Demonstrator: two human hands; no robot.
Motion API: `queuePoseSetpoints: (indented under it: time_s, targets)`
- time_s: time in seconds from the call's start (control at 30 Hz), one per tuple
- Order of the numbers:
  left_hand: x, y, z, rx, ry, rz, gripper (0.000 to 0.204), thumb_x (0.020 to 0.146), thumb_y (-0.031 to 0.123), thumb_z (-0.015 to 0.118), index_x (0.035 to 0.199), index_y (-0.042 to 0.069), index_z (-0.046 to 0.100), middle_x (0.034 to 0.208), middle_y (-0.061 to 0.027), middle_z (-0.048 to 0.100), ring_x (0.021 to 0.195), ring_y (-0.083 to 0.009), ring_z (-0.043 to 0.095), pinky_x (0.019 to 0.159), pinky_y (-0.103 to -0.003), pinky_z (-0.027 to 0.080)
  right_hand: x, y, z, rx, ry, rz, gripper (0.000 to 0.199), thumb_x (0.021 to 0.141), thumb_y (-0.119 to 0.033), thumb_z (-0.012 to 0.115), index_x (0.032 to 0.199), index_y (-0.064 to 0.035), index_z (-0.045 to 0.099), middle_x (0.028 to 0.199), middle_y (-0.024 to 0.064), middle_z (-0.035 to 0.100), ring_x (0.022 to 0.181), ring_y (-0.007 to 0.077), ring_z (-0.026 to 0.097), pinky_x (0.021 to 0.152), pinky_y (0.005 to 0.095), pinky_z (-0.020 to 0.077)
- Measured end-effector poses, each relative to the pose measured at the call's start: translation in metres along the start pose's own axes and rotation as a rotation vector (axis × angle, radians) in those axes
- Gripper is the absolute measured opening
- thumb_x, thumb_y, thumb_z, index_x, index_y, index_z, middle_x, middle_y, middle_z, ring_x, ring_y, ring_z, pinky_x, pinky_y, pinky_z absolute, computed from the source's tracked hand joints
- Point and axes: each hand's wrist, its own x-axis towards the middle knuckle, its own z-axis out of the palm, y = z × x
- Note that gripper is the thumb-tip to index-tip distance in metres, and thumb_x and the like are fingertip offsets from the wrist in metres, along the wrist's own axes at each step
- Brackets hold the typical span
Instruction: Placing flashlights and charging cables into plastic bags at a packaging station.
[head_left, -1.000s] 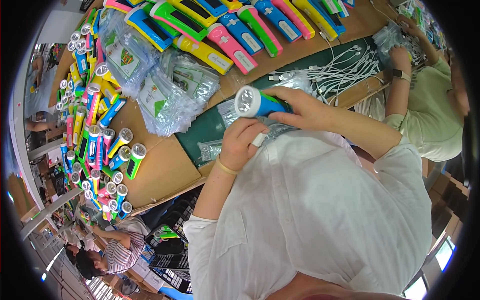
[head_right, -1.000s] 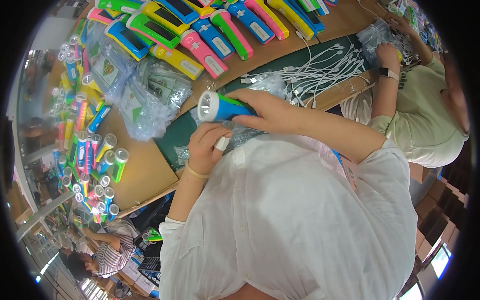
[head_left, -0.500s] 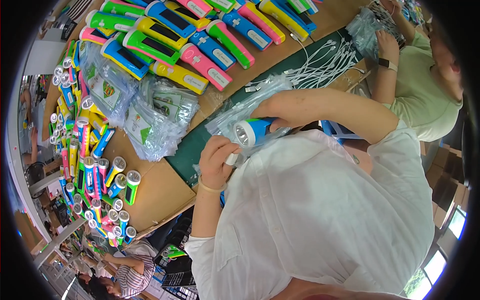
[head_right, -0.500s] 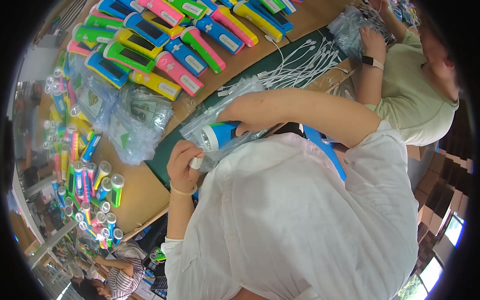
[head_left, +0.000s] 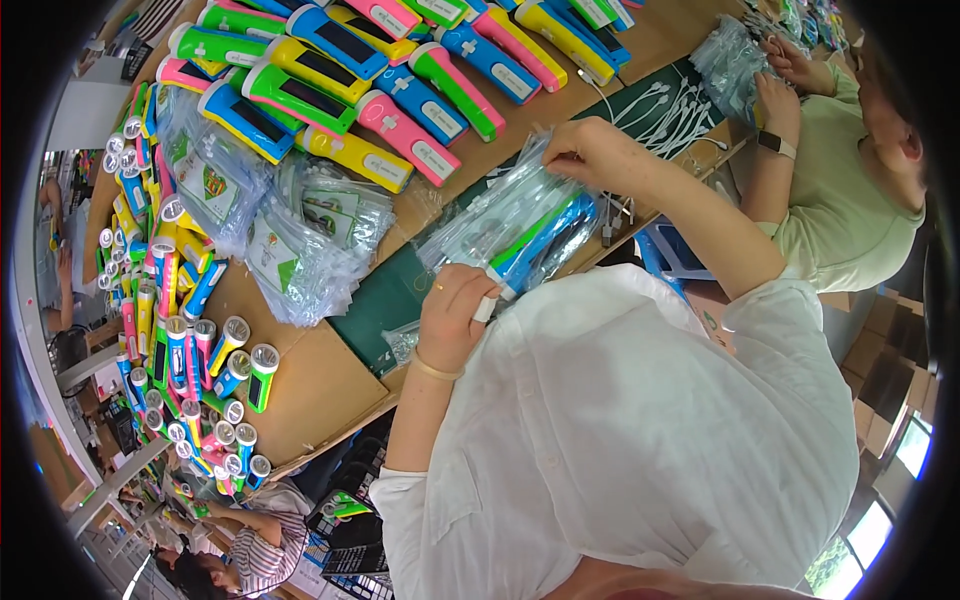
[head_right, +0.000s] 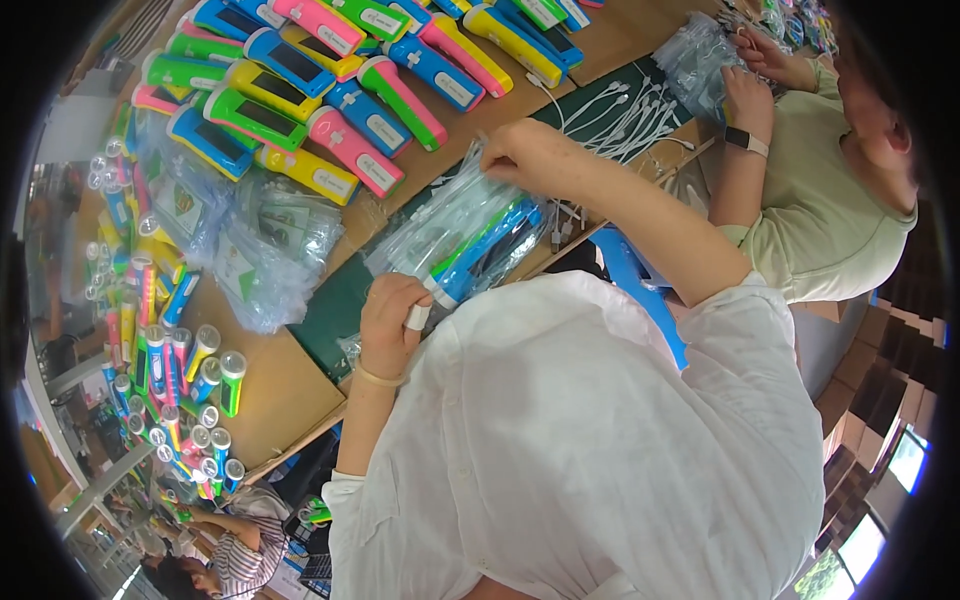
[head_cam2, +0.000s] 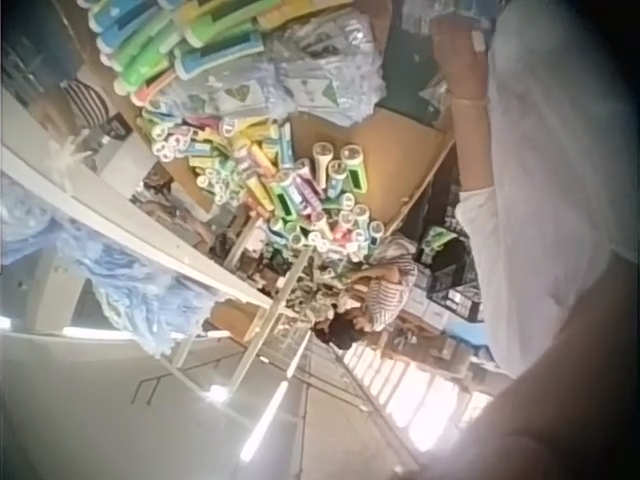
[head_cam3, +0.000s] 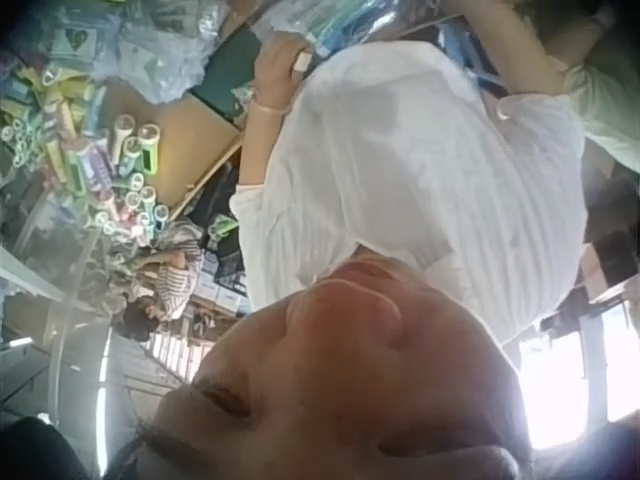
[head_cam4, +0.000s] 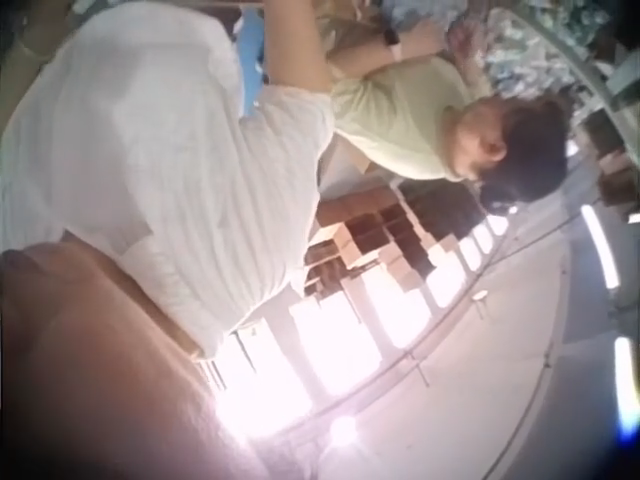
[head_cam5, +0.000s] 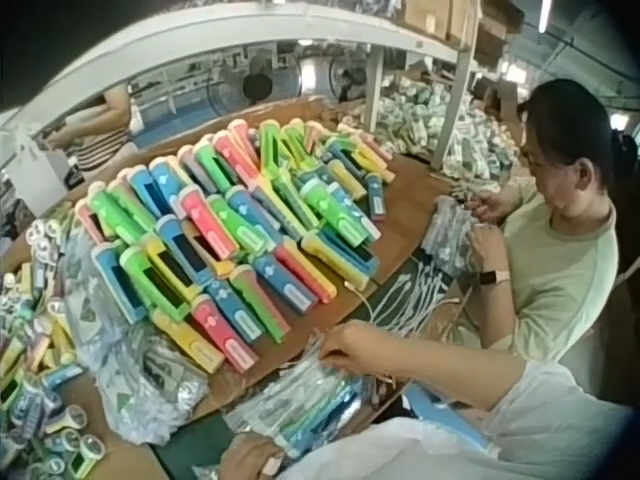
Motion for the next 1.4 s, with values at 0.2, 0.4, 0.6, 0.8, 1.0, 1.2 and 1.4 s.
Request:
queuePoseSetpoints:
  time_s: [0.2, 0.4, 0.6, 0.8, 1.0, 1.2, 1.4]
  targets:
    - [-0.004, 0.003, -0.009, 0.04, 0.057, -0.008, 0.019, 0.073, 0.0, 0.076, 0.089, 0.002, 0.066, 0.09, -0.0121, 0.062, 0.083, -0.0336, 0.061, 0.071, -0.04, 0.051, -0.013, 0.047, -0.013, -0.236, 0.16, 0.232, 0.014, 0.084, -0.011, 0.074, 0.095, -0.0033, 0.073, 0.094, 0.0125, 0.069, 0.086, 0.0307, 0.069, 0.074, 0.0391, 0.055]
    - [-0.003, 0.002, -0.005, 0.028, 0.042, -0.001, 0.02, 0.073, 0.001, 0.077, 0.089, 0.004, 0.066, 0.091, -0.011, 0.06, 0.083, -0.0326, 0.06, 0.071, -0.04, 0.051, -0.024, 0.059, -0.016, -0.477, 0.03, 0.139, 0.01, 0.081, -0.014, 0.073, 0.088, -0.0076, 0.071, 0.095, 0.0081, 0.066, 0.095, 0.0302, 0.068, 0.079, 0.043, 0.0554]
    - [-0.008, -0.005, -0.002, 0.067, 0.031, -0.035, 0.02, 0.075, 0.003, 0.078, 0.09, 0.004, 0.065, 0.095, -0.0114, 0.062, 0.084, -0.032, 0.061, 0.072, -0.039, 0.051, -0.036, 0.036, -0.06, 0.514, 0.278, 0.186, 0.013, 0.101, -0.018, 0.066, 0.104, -0.0058, 0.063, 0.079, -0.0057, 0.052, 0.066, 0.0018, 0.046, 0.057, 0.0182, 0.035]
    - [-0.002, -0.006, -0.002, 0.087, 0.009, -0.037, 0.02, 0.077, 0.005, 0.078, 0.092, 0.005, 0.065, 0.099, -0.0116, 0.063, 0.087, -0.0318, 0.062, 0.074, -0.04, 0.052, -0.04, -0.012, -0.095, 0.89, 0.384, -0.027, 0.016, 0.103, -0.022, 0.056, 0.097, -0.0079, 0.054, 0.081, 0.0004, 0.049, 0.066, 0.0069, 0.046, 0.055, 0.0179, 0.0364]
    - [-0.006, -0.006, 0.001, 0.053, 0.043, -0.076, 0.019, 0.078, 0.005, 0.077, 0.093, 0.004, 0.065, 0.1, -0.0114, 0.063, 0.088, -0.032, 0.061, 0.075, -0.039, 0.052, -0.033, -0.043, -0.066, 1.352, 0.03, -0.116, 0.025, 0.096, -0.024, 0.059, 0.083, -0.0074, 0.046, 0.085, 0.0052, 0.052, 0.063, 0.0107, 0.049, 0.049, 0.022, 0.0399]
    - [-0.007, -0.005, 0.001, 0.028, 0.07, -0.069, 0.019, 0.078, 0.003, 0.077, 0.093, 0.004, 0.065, 0.1, -0.0113, 0.063, 0.089, -0.0322, 0.061, 0.075, -0.039, 0.052, -0.04, -0.032, -0.009, 1.252, -0.102, 0.261, 0.024, 0.093, -0.023, 0.063, 0.082, -0.0061, 0.051, 0.08, 0.0021, 0.055, 0.06, 0.0082, 0.052, 0.049, 0.0223, 0.0405]
    - [-0.013, 0.004, 0.003, 0.0, 0.168, -0.17, 0.021, 0.082, 0.004, 0.078, 0.099, 0.003, 0.066, 0.108, -0.0139, 0.065, 0.089, -0.0289, 0.062, 0.077, -0.036, 0.054, -0.025, -0.045, -0.015, 0.654, -0.216, 0.288, 0.017, 0.094, -0.014, 0.064, 0.083, -0.0049, 0.054, 0.074, -0.0001, 0.055, 0.061, 0.0066, 0.052, 0.052, 0.0243, 0.0405]
